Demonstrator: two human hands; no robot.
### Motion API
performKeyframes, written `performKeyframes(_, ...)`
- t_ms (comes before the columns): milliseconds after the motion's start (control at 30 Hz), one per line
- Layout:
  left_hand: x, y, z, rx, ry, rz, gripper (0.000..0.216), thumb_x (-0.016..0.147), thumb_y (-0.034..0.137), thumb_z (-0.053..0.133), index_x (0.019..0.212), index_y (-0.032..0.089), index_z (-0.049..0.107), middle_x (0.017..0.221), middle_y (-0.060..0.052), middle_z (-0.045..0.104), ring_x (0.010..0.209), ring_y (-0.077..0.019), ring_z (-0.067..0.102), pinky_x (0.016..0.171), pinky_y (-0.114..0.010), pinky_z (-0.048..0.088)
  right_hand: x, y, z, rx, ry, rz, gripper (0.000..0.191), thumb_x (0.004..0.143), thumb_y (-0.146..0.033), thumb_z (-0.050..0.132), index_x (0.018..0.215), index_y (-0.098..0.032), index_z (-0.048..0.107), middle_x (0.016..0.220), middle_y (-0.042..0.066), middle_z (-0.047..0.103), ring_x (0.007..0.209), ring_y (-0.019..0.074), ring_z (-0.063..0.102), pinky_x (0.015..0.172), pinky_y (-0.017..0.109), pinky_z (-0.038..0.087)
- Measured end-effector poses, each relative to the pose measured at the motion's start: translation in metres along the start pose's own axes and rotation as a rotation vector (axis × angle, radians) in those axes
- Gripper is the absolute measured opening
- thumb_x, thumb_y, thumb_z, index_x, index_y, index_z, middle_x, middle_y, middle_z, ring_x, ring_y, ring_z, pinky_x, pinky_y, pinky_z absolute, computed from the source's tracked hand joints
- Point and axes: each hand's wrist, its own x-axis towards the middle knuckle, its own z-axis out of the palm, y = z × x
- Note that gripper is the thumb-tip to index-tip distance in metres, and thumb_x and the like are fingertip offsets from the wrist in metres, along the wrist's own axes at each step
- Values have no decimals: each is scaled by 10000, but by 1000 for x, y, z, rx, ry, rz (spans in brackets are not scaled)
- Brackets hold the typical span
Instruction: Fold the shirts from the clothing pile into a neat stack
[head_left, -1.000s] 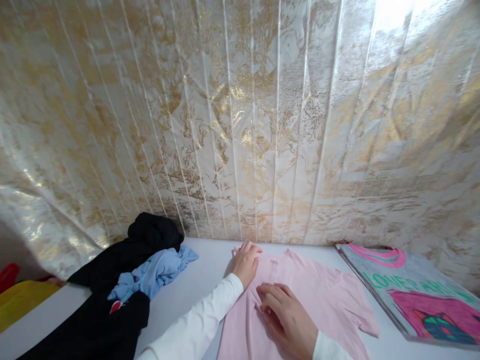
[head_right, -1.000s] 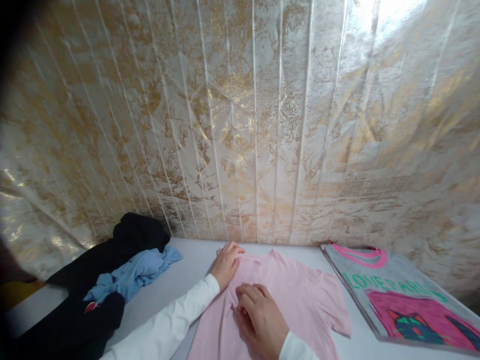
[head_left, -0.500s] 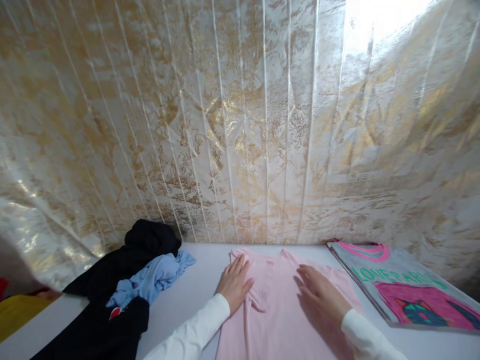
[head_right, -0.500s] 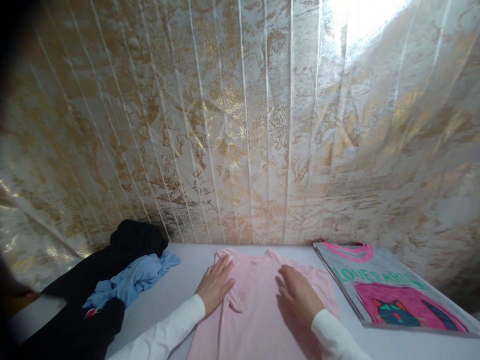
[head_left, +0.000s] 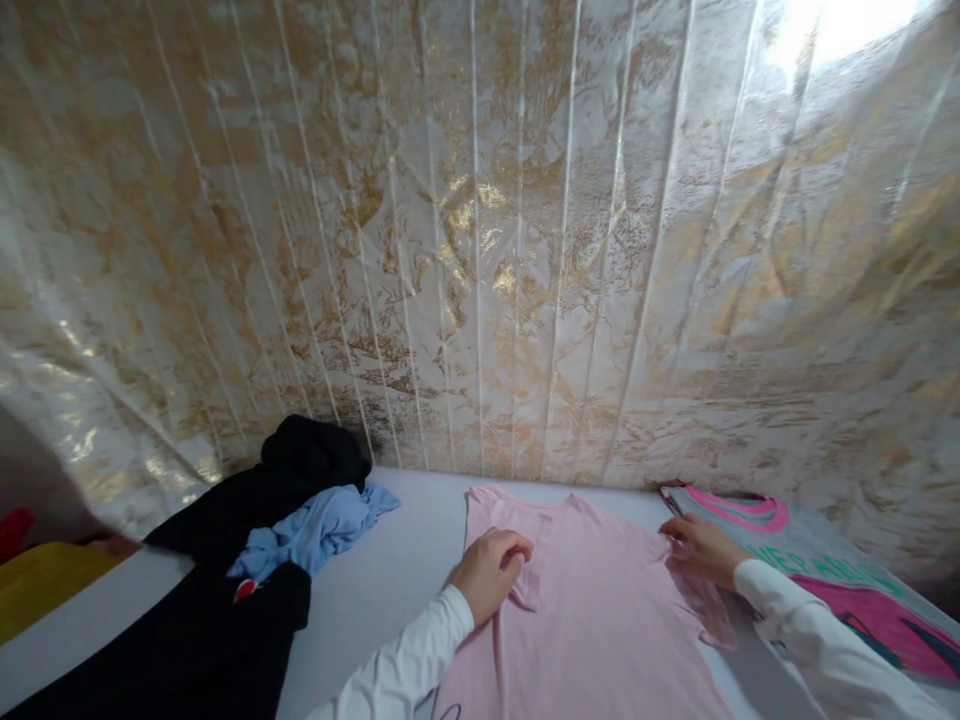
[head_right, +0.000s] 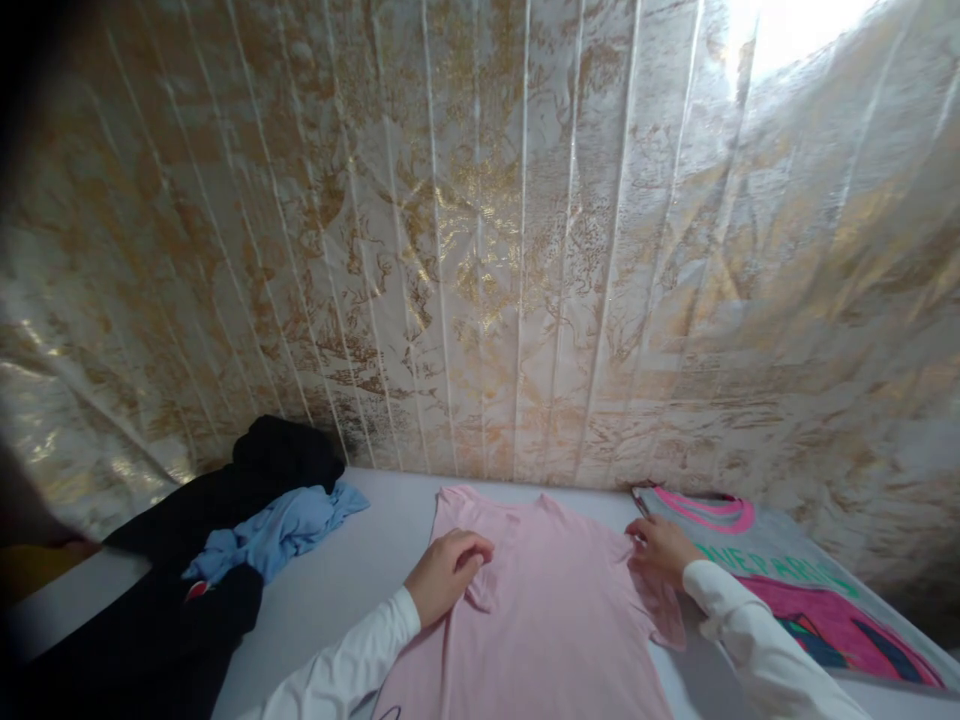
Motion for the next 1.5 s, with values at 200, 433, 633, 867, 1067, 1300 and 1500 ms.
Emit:
performKeyframes(200,1,-5,1,-39,-27,-36,243,755,87,490,874,193,673,869,1,687,847,-154,585,795,-238,432,1,0,-33,142,-203,71,158,524,-205,614,526,-227,458,536,3,548,572,193,568,540,296,426)
performKeyframes(433,0,-13,8,-81,-38,-81,279,759,104,465,925,181,674,890,-11,687,831,-149,593,807,-249,444,-10,-77,-55,691,-382,155,498,632,-337,648,1103,-243,518,525,-70,520,439,119,527,406,228,431)
performKeyframes(633,-3,-7,5,-62,-33,-61,259,749,112,480,916,195,659,912,-19,663,889,-169,572,835,-262,427,15,-173,-5,1061,-431,203,200,693,-301,637,852,-197,577,464,-90,428,428,90,540,405,183,416)
performKeyframes(867,-2,-10,5,-152,40,-126,487,923,351,365,1356,131,319,792,-11,622,774,-160,574,794,-271,435,38,-185,41,994,-385,192,317,727,-321,583,993,-156,527,660,56,651,532,163,619,436,251,450)
performKeyframes(1067,-1,0,8,18,26,-153,496,753,211,558,1244,256,512,788,27,582,722,-148,535,726,-247,433,53,-126,12,769,-84,-4,412,619,-208,453,1016,-211,564,888,47,660,679,158,590,530,258,437)
performKeyframes(1300,-5,18,10,19,90,-141,344,718,114,477,951,245,693,761,2,624,720,-159,558,704,-249,428,51,-104,17,455,-49,-281,377,505,-86,443,755,-220,692,856,38,678,933,228,535,895,393,369)
performKeyframes(1500,-7,11,12,56,132,-188,283,685,108,474,813,221,698,744,5,639,670,-144,562,660,-243,416,72,-107,32,353,-55,-318,223,624,-159,495,737,-197,683,724,35,632,840,221,541,838,386,395)
